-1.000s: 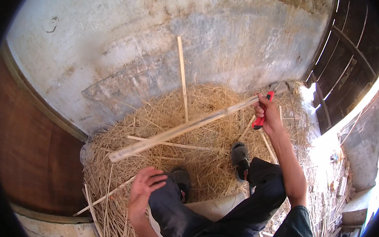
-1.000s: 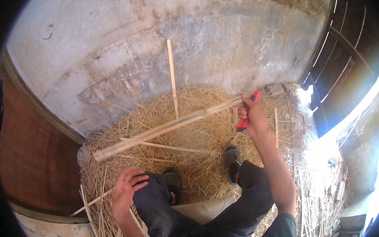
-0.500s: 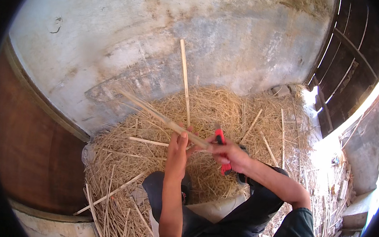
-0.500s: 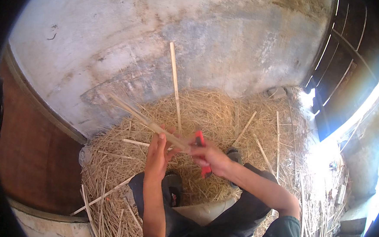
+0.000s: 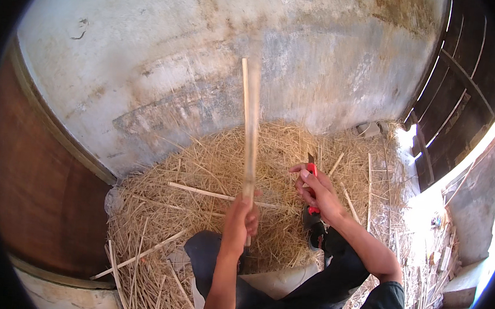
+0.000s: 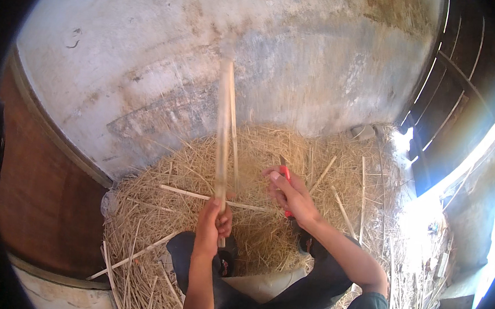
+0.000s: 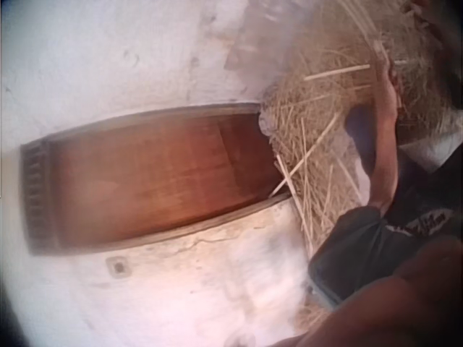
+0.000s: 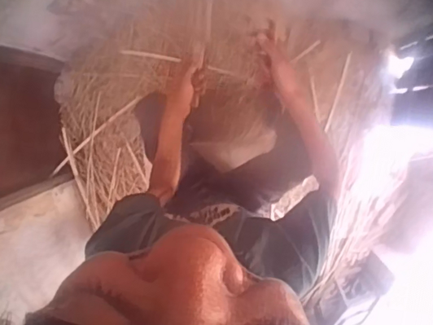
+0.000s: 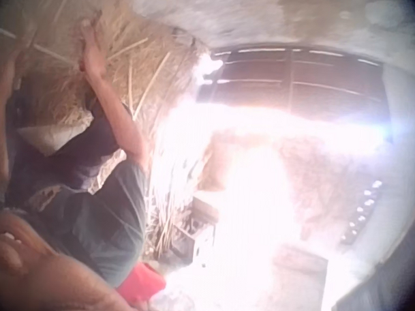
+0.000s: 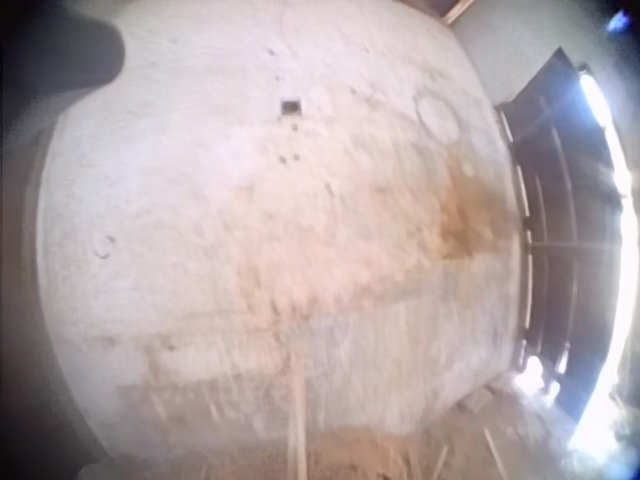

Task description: The person sits on a bed of straw and uses a red utility knife to shave thin strips from long bamboo sticks. They hold the sticks in their left hand and carefully scrape the surface with the knife in their right hand, creating fine shavings that fall onto the straw below.

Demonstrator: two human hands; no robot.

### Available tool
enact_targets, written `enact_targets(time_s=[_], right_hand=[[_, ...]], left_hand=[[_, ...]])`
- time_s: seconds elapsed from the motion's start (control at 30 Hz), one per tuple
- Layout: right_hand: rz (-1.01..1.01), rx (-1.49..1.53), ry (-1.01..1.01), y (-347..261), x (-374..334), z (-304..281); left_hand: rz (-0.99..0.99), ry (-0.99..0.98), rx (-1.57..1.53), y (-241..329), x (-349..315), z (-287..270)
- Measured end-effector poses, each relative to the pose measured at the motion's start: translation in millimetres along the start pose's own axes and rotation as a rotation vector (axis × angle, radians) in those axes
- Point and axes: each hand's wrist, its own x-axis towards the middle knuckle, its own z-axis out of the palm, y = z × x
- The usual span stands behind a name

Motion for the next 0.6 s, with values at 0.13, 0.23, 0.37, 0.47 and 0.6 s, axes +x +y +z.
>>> enact_targets(time_s=[0.13, 0.23, 0.37, 0.47, 0.6], right_hand=[[-0.05, -0.029, 0.03, -5, 0, -3], [-0.068, -0.071, 0.036, -9, 1, -2], [-0.113, -0.142, 0.119, 1, 0, -5], [-0.174, -0.221, 0.134, 3, 1, -2], [-0.172, -0.283, 0.105, 10, -1, 3]], left_hand=[[0.016, -0.098, 0.156, -15, -13, 9], [0.005, -0.19, 0.232, -16, -22, 10], [-0.041, -0.298, 0.253, -19, -25, 10], [-0.123, -0.371, 0.215, -27, -22, -1], [-0.167, -0.354, 0.133, -28, -25, 0]])
